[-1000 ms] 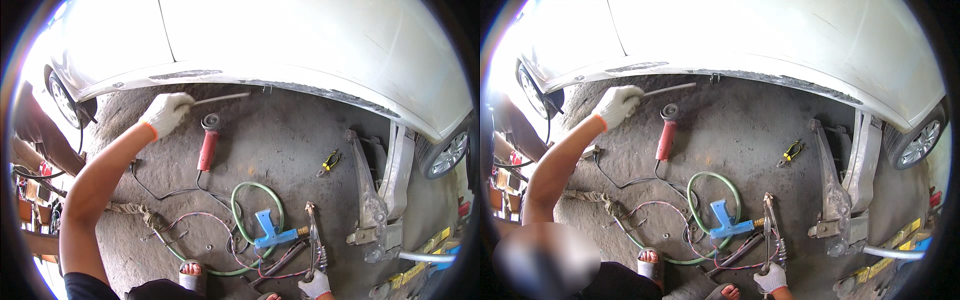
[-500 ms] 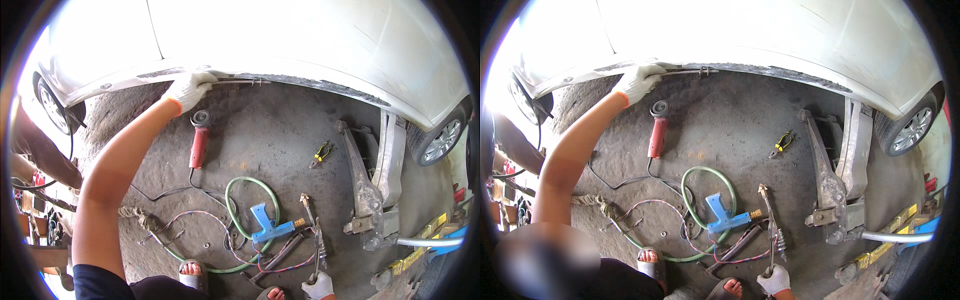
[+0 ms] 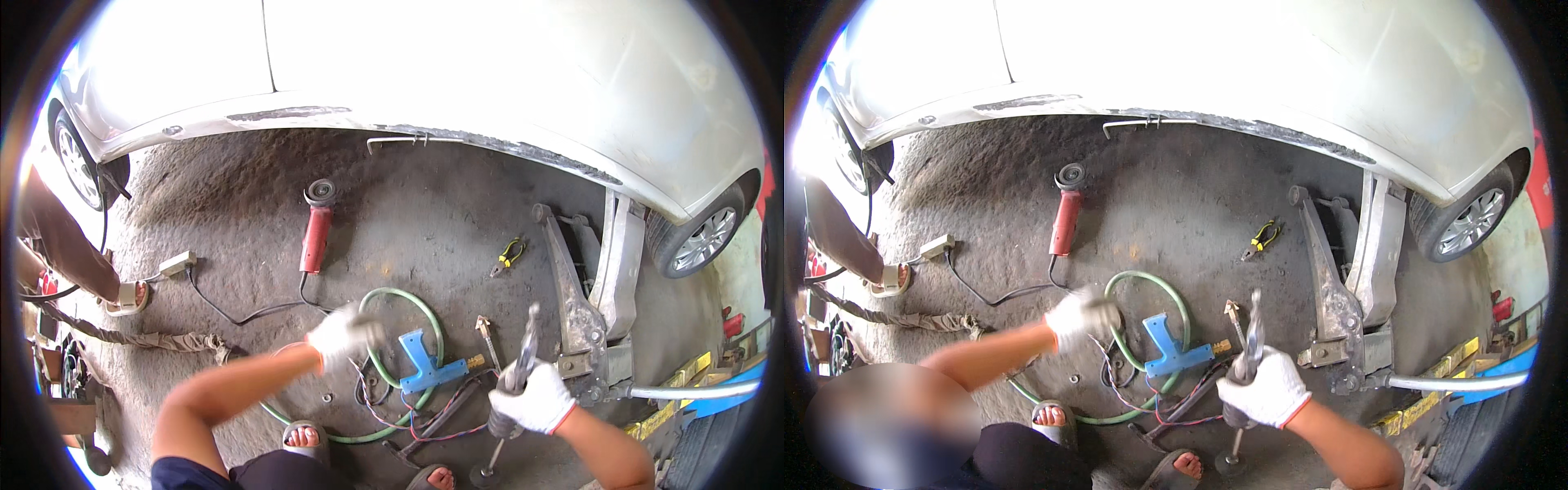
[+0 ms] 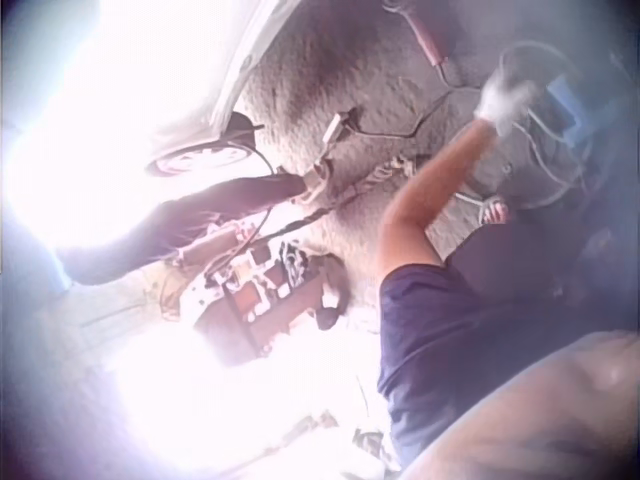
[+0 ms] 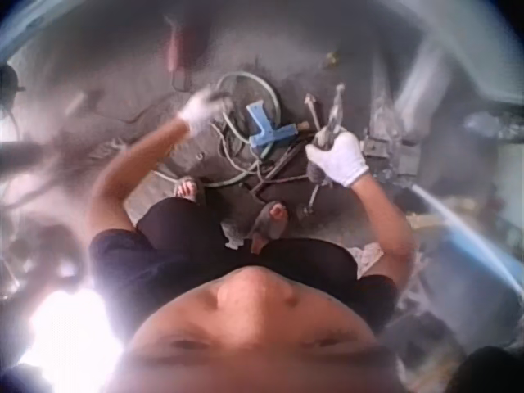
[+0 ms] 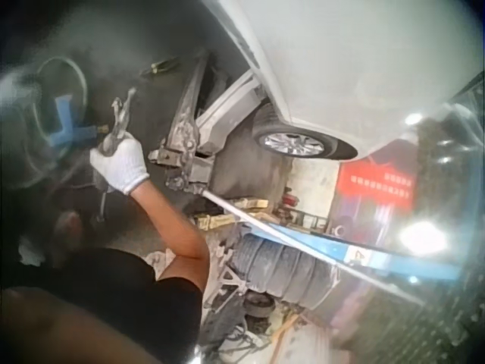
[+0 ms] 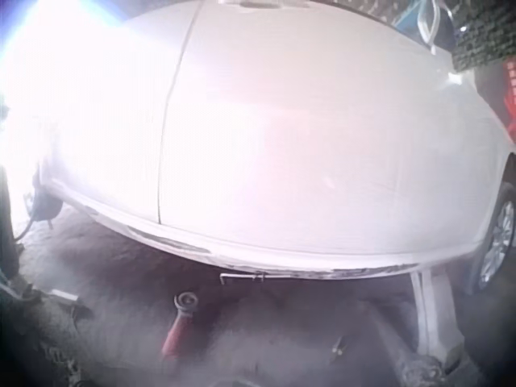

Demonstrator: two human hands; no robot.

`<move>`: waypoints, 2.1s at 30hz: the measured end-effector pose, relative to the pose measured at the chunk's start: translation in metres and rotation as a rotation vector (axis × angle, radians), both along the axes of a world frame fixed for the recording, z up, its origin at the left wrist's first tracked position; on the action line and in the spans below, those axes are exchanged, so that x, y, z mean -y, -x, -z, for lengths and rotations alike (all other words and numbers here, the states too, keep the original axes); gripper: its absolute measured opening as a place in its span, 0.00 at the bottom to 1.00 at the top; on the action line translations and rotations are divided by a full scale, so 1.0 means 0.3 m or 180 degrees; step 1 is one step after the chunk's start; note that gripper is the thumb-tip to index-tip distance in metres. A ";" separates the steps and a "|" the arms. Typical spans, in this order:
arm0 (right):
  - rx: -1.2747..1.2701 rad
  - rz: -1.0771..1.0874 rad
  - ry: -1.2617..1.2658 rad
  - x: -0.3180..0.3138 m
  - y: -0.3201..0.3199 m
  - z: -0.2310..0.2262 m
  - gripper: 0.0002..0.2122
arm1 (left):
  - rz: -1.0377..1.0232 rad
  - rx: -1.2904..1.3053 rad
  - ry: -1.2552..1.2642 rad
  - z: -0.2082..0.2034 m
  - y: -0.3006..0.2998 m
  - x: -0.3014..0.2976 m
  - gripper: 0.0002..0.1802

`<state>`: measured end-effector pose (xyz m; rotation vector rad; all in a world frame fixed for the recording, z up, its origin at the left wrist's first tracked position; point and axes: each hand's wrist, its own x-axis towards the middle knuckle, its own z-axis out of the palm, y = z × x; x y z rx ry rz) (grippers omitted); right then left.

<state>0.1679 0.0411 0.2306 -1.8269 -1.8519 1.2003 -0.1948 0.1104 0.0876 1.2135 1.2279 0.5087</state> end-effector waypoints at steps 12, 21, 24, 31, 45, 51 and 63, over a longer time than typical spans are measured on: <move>-0.1705 -0.0013 0.0176 -0.396 0.511 -0.027 0.09 | 0.0208 0.1537 0.1511 0.291 -0.270 0.595 0.42; -0.1787 0.0304 0.0631 -0.595 0.569 0.152 0.09 | 0.1794 0.2197 0.0967 0.418 -0.094 0.705 0.26; -0.2021 0.0225 0.0740 -0.695 0.569 0.171 0.09 | 0.1592 0.0841 0.0003 0.405 -0.167 0.617 0.11; -0.1704 0.0184 0.0639 -0.725 0.602 0.181 0.10 | 0.0827 0.0849 -0.0934 0.382 -0.208 0.586 0.11; -0.1785 0.0165 0.0286 -0.791 0.650 0.082 0.11 | 0.1291 0.0038 -0.0957 0.354 -0.206 0.445 0.10; -0.1470 0.0265 0.0359 -0.614 0.665 0.170 0.11 | 0.0826 0.0331 -0.0129 0.383 -0.218 0.458 0.12; -0.0241 0.0281 0.0111 -0.239 0.638 0.355 0.20 | 0.1375 -0.0004 -0.1411 0.438 -0.233 0.431 0.19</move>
